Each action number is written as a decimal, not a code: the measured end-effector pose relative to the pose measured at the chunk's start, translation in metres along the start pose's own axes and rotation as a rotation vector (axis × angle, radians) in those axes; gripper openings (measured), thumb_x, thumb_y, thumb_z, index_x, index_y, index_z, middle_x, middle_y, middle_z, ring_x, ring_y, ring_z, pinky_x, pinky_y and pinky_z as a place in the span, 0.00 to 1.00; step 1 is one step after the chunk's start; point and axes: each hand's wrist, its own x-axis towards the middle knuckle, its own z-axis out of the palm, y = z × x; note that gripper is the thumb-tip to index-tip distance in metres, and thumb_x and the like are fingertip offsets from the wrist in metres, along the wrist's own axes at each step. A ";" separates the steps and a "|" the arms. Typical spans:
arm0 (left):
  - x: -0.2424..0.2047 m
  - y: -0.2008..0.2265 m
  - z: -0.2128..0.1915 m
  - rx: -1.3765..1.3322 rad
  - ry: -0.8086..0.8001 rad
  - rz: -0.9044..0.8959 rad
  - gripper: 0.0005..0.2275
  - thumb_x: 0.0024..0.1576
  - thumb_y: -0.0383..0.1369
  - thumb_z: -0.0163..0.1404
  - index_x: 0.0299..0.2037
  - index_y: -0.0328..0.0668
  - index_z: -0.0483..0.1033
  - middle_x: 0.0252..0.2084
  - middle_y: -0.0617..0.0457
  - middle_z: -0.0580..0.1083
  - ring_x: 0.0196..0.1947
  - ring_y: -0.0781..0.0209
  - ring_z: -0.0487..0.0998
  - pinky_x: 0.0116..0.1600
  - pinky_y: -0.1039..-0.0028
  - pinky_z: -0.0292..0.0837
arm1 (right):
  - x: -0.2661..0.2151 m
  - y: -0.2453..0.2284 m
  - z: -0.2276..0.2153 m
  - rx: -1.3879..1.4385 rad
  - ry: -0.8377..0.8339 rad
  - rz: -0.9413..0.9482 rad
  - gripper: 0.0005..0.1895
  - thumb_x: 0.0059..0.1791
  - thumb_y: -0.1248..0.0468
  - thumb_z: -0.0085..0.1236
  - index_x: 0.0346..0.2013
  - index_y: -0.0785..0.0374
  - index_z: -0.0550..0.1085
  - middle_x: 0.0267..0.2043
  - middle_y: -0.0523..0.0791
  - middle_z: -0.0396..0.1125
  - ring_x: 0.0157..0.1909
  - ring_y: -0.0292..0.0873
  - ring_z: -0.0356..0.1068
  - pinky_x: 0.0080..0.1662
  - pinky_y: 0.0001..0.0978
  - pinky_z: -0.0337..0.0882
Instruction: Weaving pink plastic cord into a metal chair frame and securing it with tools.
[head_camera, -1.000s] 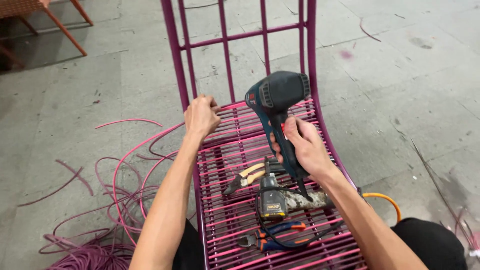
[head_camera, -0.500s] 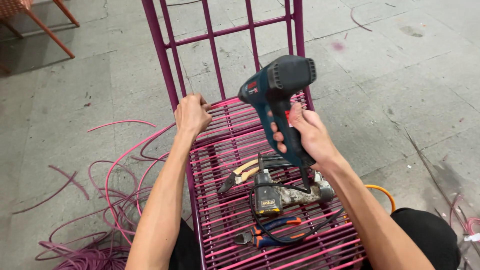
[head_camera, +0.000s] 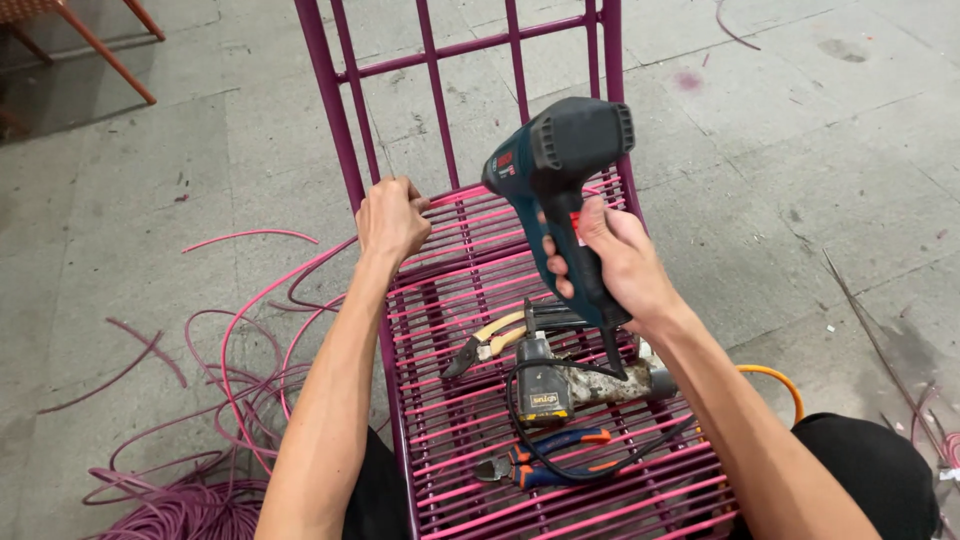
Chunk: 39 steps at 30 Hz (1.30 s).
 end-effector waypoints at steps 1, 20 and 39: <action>0.000 0.001 -0.001 0.009 -0.010 0.001 0.05 0.53 0.28 0.59 0.34 0.33 0.82 0.42 0.37 0.78 0.41 0.36 0.81 0.46 0.51 0.75 | 0.000 -0.001 0.000 0.029 -0.012 -0.001 0.29 0.56 0.43 0.42 0.49 0.69 0.71 0.36 0.45 0.67 0.32 0.34 0.67 0.31 0.28 0.70; 0.002 0.000 0.000 -0.029 -0.007 -0.008 0.05 0.52 0.29 0.60 0.32 0.33 0.82 0.41 0.38 0.79 0.41 0.36 0.81 0.47 0.52 0.75 | 0.000 -0.003 0.009 0.094 -0.060 0.031 0.29 0.56 0.43 0.41 0.50 0.68 0.71 0.35 0.44 0.68 0.31 0.34 0.67 0.31 0.28 0.70; 0.003 -0.003 0.002 -0.038 -0.019 -0.013 0.05 0.53 0.29 0.60 0.32 0.33 0.81 0.41 0.38 0.79 0.41 0.37 0.81 0.47 0.52 0.75 | -0.013 -0.036 -0.037 0.066 0.091 -0.068 0.22 0.61 0.52 0.44 0.51 0.72 0.69 0.39 0.48 0.68 0.34 0.37 0.68 0.34 0.29 0.71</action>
